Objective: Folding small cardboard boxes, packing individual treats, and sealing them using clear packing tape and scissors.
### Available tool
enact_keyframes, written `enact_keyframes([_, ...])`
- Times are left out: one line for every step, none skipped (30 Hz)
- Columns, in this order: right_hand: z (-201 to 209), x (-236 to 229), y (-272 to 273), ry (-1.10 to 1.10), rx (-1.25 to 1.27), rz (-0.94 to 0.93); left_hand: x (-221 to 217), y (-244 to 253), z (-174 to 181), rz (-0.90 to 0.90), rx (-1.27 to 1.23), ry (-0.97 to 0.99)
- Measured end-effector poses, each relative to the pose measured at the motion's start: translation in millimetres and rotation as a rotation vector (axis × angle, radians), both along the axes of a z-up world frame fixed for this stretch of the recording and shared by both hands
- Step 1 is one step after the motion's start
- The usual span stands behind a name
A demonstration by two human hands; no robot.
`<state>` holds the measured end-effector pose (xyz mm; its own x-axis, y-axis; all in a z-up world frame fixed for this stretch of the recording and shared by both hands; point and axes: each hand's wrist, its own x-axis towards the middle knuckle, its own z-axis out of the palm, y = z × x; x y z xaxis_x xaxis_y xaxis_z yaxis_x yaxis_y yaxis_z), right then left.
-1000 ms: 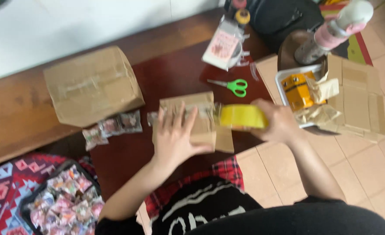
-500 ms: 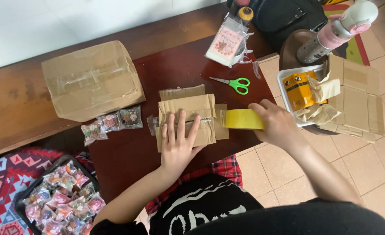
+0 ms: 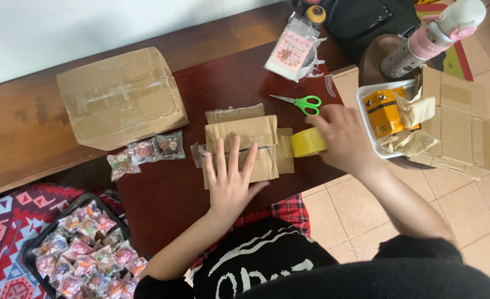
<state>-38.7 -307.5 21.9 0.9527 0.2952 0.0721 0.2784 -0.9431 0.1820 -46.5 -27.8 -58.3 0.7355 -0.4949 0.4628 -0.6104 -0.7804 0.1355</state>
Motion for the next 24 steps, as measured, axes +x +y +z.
enact_keyframes([0,-2,-6,-0.005,-0.001,0.006,1,6,7,0.006,-0.001,-0.005])
enact_keyframes([-1,-4,-12,0.006,0.041,-0.062,1,11,14,-0.023,-0.085,0.055])
enact_keyframes([-1,-8,-18,0.022,0.083,-0.129,0,17,20,-0.051,-0.169,0.121])
enact_keyframes([-1,-13,-18,0.022,0.084,-0.123,4,27,10,-0.045,-0.169,0.120])
enact_keyframes([0,-17,-18,-0.007,0.109,-0.142,9,38,0,-0.041,-0.232,0.141])
enact_keyframes([1,-22,-18,-0.036,0.135,-0.161,13,48,-10,-0.038,-0.295,0.162])
enact_keyframes([0,-26,-14,-0.034,0.137,-0.157,14,49,-14,-0.034,-0.294,0.164])
enact_keyframes([-1,-31,-9,-0.027,0.163,-0.166,15,49,-18,0.012,-0.373,0.371])
enact_keyframes([-1,-35,-6,-0.023,0.186,-0.173,16,48,-22,0.057,-0.455,0.576])
enact_keyframes([-5,-39,3,-0.024,0.184,-0.167,12,47,-28,0.062,-0.459,0.573])
enact_keyframes([-9,-42,11,-0.021,0.219,-0.143,8,46,-32,0.072,-0.533,0.654])
enact_keyframes([-13,-46,20,-0.017,0.253,-0.118,5,44,-37,0.081,-0.608,0.735])
enact_keyframes([-26,-48,32,-0.016,0.254,-0.115,2,44,-34,0.085,-0.608,0.734])
enact_keyframes([-39,-51,44,-0.058,0.442,-0.036,-1,44,-32,0.083,-0.603,0.625])
enact_keyframes([-51,-53,55,-0.102,0.628,0.042,-3,42,-29,0.079,-0.598,0.514])
enact_keyframes([-62,-49,68,-0.102,0.628,0.045,0,40,-28,0.081,-0.598,0.512])
enact_keyframes([-74,-48,82,-0.095,0.790,0.005,-1,39,-27,0.062,-0.637,0.510])
enact_keyframes([-85,-48,96,-0.089,0.951,-0.036,-2,39,-27,0.043,-0.677,0.508])
enact_keyframes([-87,-46,98,-0.090,0.949,-0.033,-2,38,-30,0.044,-0.679,0.505])
enact_keyframes([-88,-44,101,-0.133,0.982,-0.060,-2,38,-33,0.029,-0.701,0.493])
enact_keyframes([-89,-41,103,-0.177,1.015,-0.085,-2,37,-36,0.015,-0.723,0.478])
enact_keyframes([-87,-39,101,-0.178,1.013,-0.079,-1,36,-30,0.017,-0.726,0.473])
enact_keyframes([-86,-40,101,-0.151,0.997,-0.093,-1,36,-25,0.073,-0.689,0.396])
enact_keyframes([-86,-40,101,-0.124,0.980,-0.106,-2,36,-20,0.128,-0.651,0.318])
